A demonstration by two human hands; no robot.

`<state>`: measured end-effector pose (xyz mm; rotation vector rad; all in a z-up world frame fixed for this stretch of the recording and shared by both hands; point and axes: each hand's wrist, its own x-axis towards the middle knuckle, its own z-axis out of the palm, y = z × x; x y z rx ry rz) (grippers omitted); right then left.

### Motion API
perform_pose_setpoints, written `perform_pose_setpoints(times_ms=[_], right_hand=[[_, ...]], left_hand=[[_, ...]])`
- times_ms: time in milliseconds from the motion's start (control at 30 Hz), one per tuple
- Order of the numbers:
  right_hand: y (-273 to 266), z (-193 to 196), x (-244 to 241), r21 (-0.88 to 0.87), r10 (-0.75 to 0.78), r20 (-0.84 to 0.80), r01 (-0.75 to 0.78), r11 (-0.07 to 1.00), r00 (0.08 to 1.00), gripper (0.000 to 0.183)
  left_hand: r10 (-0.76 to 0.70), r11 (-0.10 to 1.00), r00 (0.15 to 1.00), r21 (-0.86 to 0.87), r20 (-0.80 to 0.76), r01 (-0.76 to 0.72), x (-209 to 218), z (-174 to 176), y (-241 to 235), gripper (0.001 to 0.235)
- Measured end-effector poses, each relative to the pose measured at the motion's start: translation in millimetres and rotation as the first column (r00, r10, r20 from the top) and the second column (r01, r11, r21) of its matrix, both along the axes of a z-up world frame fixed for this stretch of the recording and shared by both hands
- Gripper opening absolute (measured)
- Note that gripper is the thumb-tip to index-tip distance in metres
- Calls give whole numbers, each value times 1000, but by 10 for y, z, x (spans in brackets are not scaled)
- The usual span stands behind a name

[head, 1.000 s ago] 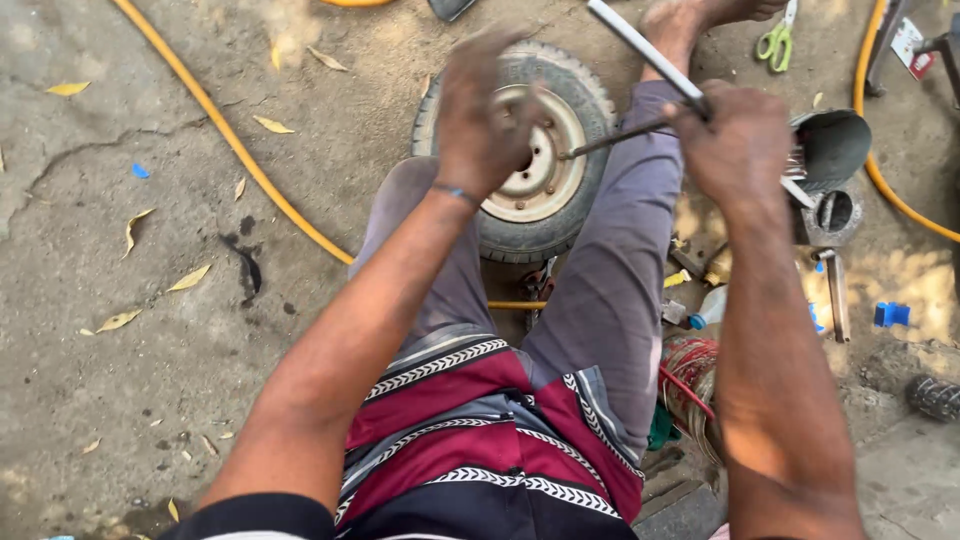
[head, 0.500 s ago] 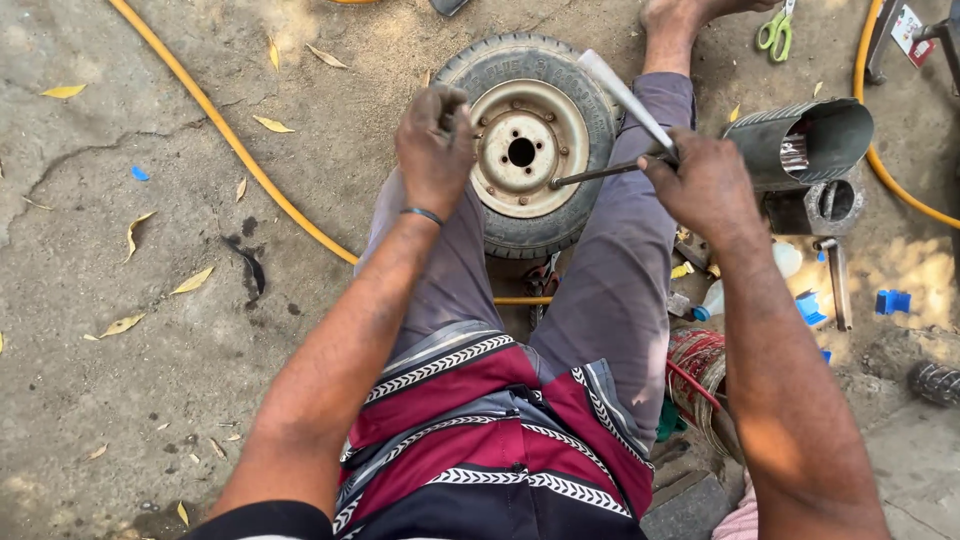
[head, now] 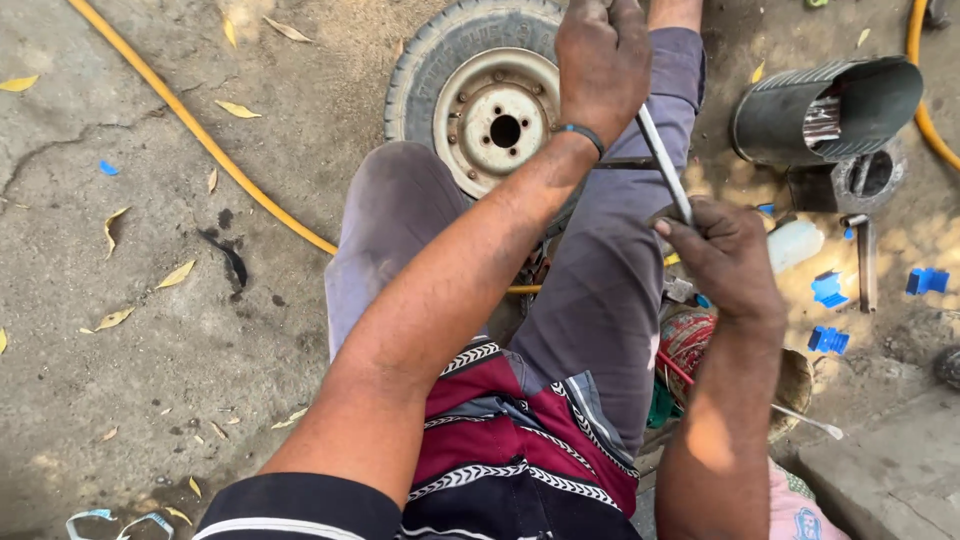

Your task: The person sits on the ground and uses a metal bar to pry the tire bead away from the rim. They then insert a valve core and attach a pressure gauge to inflate the tire.

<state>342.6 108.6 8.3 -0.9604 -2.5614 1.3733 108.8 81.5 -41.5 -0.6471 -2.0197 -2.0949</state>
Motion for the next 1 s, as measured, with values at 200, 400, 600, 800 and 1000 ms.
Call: perform_pose_setpoints(times_ms=[200, 400, 600, 800, 1000], right_hand=[[-226, 7, -118, 410, -70, 115, 16, 912, 991, 27], [-780, 404, -816, 744, -125, 120, -5, 668, 985, 33], [-711, 499, -726, 625, 39, 101, -94, 775, 994, 31], [-763, 23, -809, 543, -14, 306, -163, 824, 952, 39], [-708, 264, -963, 531, 216, 191, -285, 798, 958, 60]], left_hand=[[-287, 958, 901, 90, 326, 273, -59, 76, -209, 17], [-449, 894, 795, 207, 409, 398, -131, 93, -982, 23], [-367, 893, 848, -111, 384, 436, -622, -428, -1673, 22], [-708, 216, 618, -728, 342, 650, -335, -1187, -1662, 69], [-766, 34, 488, -732, 419, 681, -200, -988, -1635, 75]])
